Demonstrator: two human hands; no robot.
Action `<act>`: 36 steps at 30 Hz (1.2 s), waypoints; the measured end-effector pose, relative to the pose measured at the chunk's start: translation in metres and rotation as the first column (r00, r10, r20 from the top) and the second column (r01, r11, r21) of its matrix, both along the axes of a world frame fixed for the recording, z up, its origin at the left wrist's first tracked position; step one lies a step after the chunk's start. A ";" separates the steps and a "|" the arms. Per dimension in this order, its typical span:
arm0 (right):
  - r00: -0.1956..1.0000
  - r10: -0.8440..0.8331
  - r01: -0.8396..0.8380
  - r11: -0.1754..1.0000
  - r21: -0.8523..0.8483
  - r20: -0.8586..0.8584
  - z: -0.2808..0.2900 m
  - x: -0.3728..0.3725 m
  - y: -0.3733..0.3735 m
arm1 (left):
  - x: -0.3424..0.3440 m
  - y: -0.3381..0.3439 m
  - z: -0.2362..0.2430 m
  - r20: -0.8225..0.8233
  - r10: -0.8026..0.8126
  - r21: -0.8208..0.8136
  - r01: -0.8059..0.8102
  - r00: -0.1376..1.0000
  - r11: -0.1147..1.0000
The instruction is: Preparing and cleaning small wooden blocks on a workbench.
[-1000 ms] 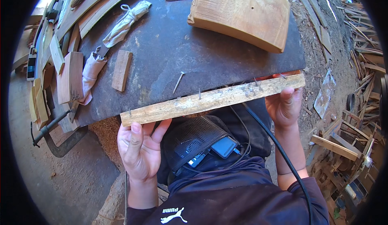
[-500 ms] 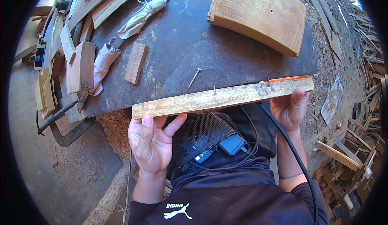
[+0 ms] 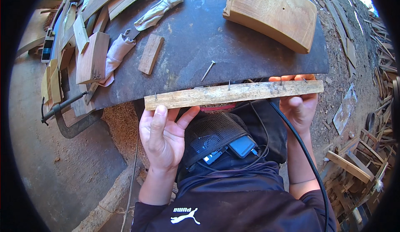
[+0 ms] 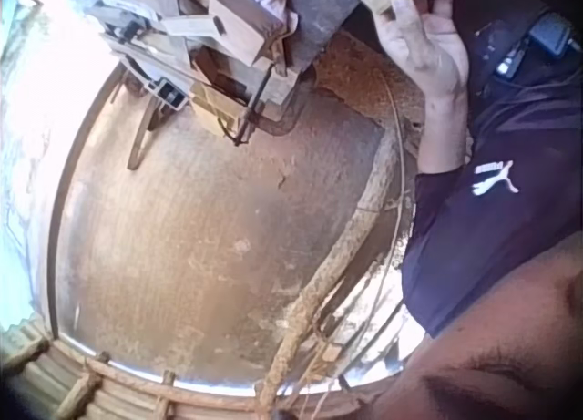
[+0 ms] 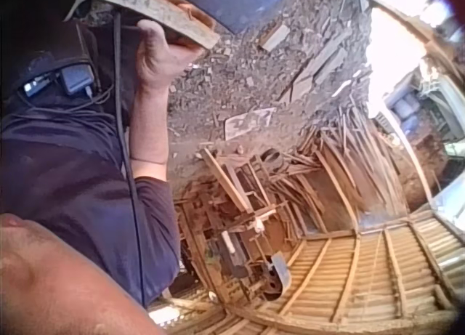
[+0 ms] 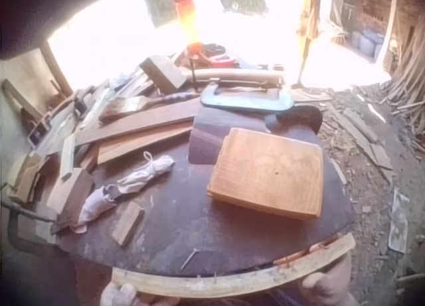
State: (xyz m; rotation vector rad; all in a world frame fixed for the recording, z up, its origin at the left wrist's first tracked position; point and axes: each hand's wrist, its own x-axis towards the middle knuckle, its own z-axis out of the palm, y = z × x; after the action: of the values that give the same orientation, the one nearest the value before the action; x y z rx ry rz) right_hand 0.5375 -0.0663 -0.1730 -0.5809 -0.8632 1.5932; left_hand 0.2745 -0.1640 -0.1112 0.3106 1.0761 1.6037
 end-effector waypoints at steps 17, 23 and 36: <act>0.999 -0.002 0.006 0.996 -0.092 0.035 0.012 -0.012 -0.009 | 0.008 0.003 -0.013 -0.113 0.051 0.067 -0.043 0.992 0.997; 0.996 0.032 0.002 0.910 -0.414 0.077 -0.005 -0.015 -0.012 | 0.009 -0.001 -0.032 -0.100 0.037 -0.082 -0.045 0.994 0.996; 0.996 0.076 -0.085 0.979 -0.185 -0.056 -0.011 0.012 -0.009 | 0.007 -0.022 -0.031 -0.193 -0.096 0.114 0.119 0.976 0.986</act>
State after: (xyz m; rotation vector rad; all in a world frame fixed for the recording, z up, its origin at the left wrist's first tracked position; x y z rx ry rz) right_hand 0.5496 -0.0758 -0.1837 -0.6435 -0.7121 1.7678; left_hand 0.2813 -0.1861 -0.1421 0.6045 1.0829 1.5702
